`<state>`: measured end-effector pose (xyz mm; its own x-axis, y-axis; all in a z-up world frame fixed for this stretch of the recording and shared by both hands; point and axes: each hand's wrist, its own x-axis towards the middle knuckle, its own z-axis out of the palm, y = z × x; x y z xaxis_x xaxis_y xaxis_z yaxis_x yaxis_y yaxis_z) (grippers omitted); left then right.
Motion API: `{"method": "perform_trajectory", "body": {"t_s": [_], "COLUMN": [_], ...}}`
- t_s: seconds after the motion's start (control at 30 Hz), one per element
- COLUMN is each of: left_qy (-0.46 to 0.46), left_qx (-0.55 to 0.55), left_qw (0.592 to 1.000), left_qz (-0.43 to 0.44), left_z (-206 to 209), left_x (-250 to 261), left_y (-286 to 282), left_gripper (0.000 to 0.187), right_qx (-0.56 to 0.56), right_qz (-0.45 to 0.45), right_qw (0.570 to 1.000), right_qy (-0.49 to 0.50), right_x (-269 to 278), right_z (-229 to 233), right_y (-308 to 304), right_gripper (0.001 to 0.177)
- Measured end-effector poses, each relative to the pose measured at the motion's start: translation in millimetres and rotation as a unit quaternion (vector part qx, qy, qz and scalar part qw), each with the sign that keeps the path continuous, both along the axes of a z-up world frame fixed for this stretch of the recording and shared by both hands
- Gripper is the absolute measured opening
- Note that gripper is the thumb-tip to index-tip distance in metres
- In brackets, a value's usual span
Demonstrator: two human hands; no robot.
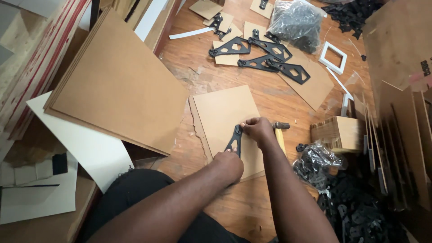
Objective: The person sits on the floor of a frame workshop and attaches black metal hanger brackets to sheets of cardboard backing. They position a bracket on a sheet, add small nails, and hammer the nails in, then set the finished sheet aside and start the next one.
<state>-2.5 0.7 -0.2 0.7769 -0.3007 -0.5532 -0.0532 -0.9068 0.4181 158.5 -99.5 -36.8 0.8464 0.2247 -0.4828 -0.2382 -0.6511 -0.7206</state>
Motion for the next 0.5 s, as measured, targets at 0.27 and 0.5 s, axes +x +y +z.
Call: {"method": "perform_trajectory", "body": {"t_s": [0.27,0.5], "left_qy": [0.001,-0.039], "left_qx": [-0.002,-0.008], "left_qw": [1.000,0.999], "left_qz": [0.000,0.001], "left_z": [1.0,-12.2], "left_x": [0.7,-2.0], "left_y": [1.1,-1.3], "left_gripper": [0.032,0.031], "right_qx": [-0.145,-0.135], "right_qz": [0.050,-0.019], "right_qw": [0.987,0.989], "right_qy": [-0.057,-0.054], "right_x": [-5.5,-4.8], "right_z": [13.9,12.3], "right_y": [13.6,25.5], "right_gripper": [0.027,0.027]}}
